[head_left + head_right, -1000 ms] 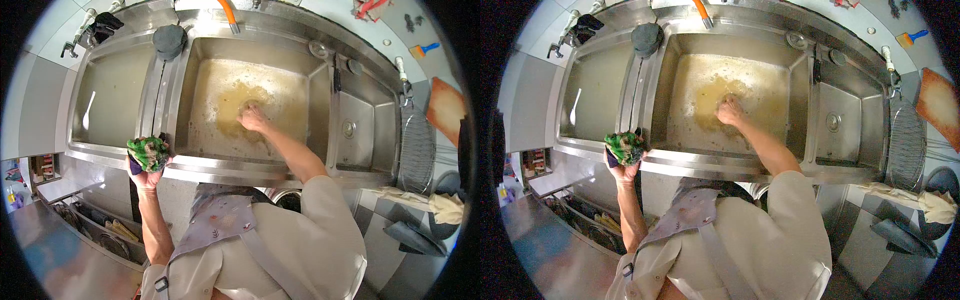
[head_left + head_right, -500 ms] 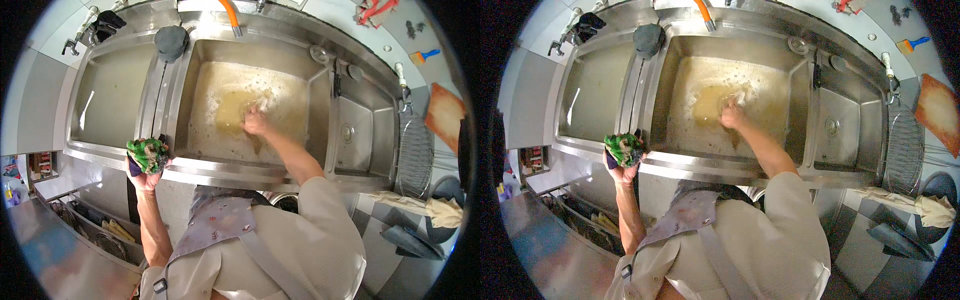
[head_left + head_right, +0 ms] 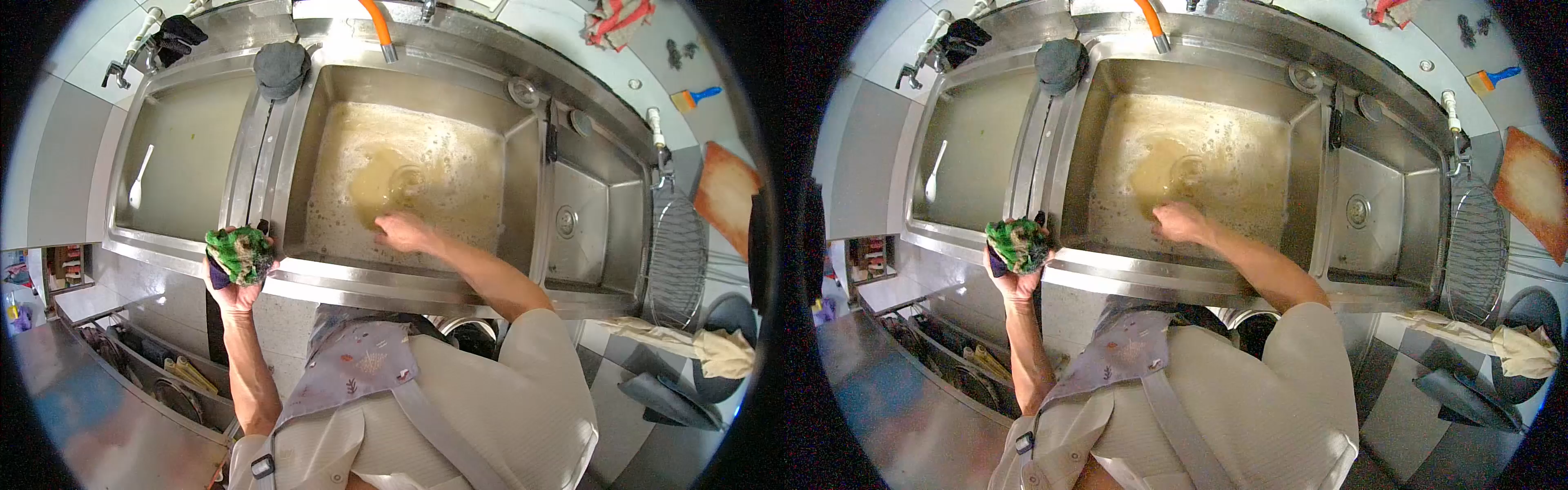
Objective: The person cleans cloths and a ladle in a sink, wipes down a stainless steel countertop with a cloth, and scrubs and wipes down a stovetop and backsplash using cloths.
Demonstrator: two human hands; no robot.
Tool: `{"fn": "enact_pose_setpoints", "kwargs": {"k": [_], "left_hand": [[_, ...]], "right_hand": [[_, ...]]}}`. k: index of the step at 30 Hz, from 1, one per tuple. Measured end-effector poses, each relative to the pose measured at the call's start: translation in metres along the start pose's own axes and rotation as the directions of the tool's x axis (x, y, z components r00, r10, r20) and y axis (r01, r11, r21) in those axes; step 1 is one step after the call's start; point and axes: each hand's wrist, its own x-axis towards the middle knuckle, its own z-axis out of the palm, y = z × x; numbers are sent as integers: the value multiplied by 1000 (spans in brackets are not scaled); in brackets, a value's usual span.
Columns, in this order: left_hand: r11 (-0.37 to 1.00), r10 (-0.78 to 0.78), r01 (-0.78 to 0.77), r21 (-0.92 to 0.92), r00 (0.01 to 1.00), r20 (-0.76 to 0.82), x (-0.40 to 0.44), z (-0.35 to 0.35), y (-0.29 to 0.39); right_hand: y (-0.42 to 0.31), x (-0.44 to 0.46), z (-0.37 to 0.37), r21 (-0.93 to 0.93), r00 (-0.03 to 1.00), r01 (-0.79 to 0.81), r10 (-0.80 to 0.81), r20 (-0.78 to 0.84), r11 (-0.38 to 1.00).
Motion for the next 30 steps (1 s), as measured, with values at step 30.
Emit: {"fn": "enact_pose_setpoints", "kwargs": {"k": [30], "left_hand": [[1000,-2,3,17,999,-33,-3,1,1]], "right_hand": [[0,-21,22,51,993,42,-47,105,998]]}}
